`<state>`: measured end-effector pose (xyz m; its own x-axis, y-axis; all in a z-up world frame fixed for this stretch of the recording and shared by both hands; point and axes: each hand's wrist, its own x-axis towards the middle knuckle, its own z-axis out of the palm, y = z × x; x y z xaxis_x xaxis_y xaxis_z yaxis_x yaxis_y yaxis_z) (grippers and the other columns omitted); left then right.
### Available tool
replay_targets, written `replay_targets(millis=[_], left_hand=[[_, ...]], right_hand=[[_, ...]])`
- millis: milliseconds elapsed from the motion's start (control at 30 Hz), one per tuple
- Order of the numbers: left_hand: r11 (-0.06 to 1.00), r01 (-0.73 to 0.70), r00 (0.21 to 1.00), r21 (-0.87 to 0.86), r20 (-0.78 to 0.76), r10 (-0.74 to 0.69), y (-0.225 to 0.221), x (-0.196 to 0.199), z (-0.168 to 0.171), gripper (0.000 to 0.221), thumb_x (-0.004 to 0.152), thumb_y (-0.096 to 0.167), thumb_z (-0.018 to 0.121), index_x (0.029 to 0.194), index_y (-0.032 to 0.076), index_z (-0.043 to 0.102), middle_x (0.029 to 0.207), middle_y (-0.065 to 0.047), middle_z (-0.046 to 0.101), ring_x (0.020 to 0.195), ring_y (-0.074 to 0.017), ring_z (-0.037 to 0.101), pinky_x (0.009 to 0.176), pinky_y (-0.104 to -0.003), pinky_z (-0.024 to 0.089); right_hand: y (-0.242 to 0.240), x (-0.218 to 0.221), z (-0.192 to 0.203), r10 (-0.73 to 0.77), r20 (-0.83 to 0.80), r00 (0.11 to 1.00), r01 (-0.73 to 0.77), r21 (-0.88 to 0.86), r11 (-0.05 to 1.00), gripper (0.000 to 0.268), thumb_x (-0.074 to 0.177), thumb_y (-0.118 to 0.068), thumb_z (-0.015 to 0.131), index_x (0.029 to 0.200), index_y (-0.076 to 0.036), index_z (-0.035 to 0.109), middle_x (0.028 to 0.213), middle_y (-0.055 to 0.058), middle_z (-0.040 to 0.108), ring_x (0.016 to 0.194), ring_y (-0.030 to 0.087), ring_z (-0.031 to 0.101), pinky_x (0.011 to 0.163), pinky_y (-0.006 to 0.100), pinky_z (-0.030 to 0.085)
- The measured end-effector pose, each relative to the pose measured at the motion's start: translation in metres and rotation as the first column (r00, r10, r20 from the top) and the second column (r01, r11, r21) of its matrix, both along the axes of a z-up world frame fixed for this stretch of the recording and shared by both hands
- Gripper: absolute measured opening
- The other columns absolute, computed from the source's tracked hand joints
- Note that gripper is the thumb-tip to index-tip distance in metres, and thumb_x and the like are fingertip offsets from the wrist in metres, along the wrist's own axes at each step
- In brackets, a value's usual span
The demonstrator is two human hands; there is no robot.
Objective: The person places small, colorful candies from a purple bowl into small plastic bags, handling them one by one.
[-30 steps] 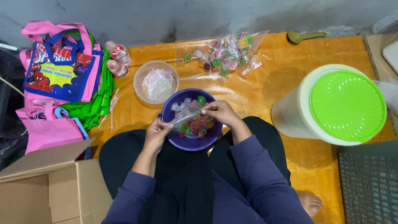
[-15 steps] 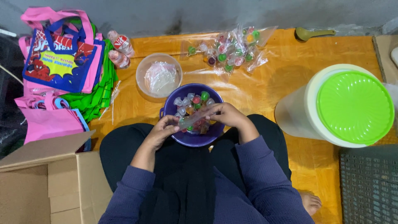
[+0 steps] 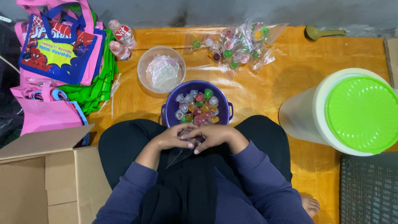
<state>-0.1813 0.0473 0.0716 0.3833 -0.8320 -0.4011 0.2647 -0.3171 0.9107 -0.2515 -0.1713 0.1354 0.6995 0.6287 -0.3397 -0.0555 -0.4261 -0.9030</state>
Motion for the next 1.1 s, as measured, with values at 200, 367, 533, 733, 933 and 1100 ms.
replay_targets(millis=[200, 367, 533, 733, 933, 1100], left_hand=[[0.841, -0.533, 0.841, -0.092, -0.168, 0.514, 0.013, 0.026, -0.004, 0.064, 0.080, 0.029, 0.083, 0.138, 0.009, 0.063, 0.117, -0.013, 0.071, 0.103, -0.0222, 0.071, 0.089, -0.032, 0.057], [0.638, -0.713, 0.687, -0.292, -0.477, 0.549, 0.035, 0.059, -0.010, 0.067, 0.090, 0.024, 0.065, 0.152, 0.016, 0.042, 0.125, -0.016, 0.068, 0.110, -0.0285, 0.072, 0.097, -0.051, 0.060], [0.619, -0.726, 0.639, -0.300, -0.628, 0.444, 0.036, 0.068, -0.032, 0.077, 0.086, 0.038, 0.067, 0.155, 0.013, 0.043, 0.111, -0.012, 0.073, 0.100, -0.0252, 0.074, 0.102, -0.064, 0.053], [0.675, -0.675, 0.674, -0.299, -0.622, 0.399, 0.026, 0.064, -0.038, 0.080, 0.074, 0.020, 0.084, 0.147, 0.009, 0.051, 0.109, -0.005, 0.072, 0.099, -0.0214, 0.073, 0.100, -0.064, 0.054], [0.636, -0.755, 0.587, -0.156, -0.592, 0.552, 0.020, 0.062, -0.045, 0.059, 0.081, 0.002, 0.077, 0.136, 0.010, 0.059, 0.100, -0.005, 0.069, 0.087, -0.0210, 0.074, 0.096, -0.056, 0.061], [0.624, -0.770, 0.575, -0.134, -0.570, 0.587, 0.017, 0.062, -0.044, 0.056, 0.081, 0.004, 0.079, 0.134, 0.010, 0.061, 0.102, -0.009, 0.069, 0.087, -0.0229, 0.076, 0.089, -0.051, 0.064]], right_hand=[[-0.047, 0.020, -0.054, -0.819, -0.065, 0.571, 0.807, 0.232, 0.544, 0.042, 0.095, -0.027, 0.075, 0.134, -0.012, 0.067, 0.096, 0.010, 0.075, 0.069, 0.017, 0.072, 0.060, 0.027, 0.058], [-0.028, 0.036, -0.111, -0.834, 0.291, 0.468, 0.863, 0.051, 0.502, 0.038, 0.088, -0.010, 0.073, 0.125, -0.015, 0.070, 0.101, 0.008, 0.073, 0.096, 0.025, 0.070, 0.086, 0.037, 0.056], [0.027, 0.047, -0.099, -0.372, 0.552, 0.746, 0.580, -0.265, 0.770, 0.041, 0.088, -0.016, 0.071, 0.130, -0.017, 0.067, 0.120, 0.012, 0.069, 0.117, 0.035, 0.065, 0.097, 0.049, 0.051], [0.047, 0.064, -0.093, -0.143, 0.451, 0.881, 0.404, -0.559, 0.725, 0.051, 0.093, -0.002, 0.059, 0.140, -0.021, 0.060, 0.136, 0.022, 0.055, 0.117, 0.049, 0.063, 0.093, 0.056, 0.058], [0.043, 0.062, -0.098, -0.610, -0.040, 0.792, 0.521, -0.478, 0.707, 0.044, 0.097, -0.036, 0.059, 0.135, -0.017, 0.054, 0.139, 0.019, 0.061, 0.127, 0.042, 0.060, 0.110, 0.049, 0.046], [0.031, 0.050, -0.210, -0.209, 0.288, 0.934, 0.339, -0.537, 0.773, 0.054, 0.083, -0.018, 0.078, 0.135, -0.017, 0.062, 0.132, 0.025, 0.056, 0.109, 0.047, 0.069, 0.092, 0.055, 0.058]])
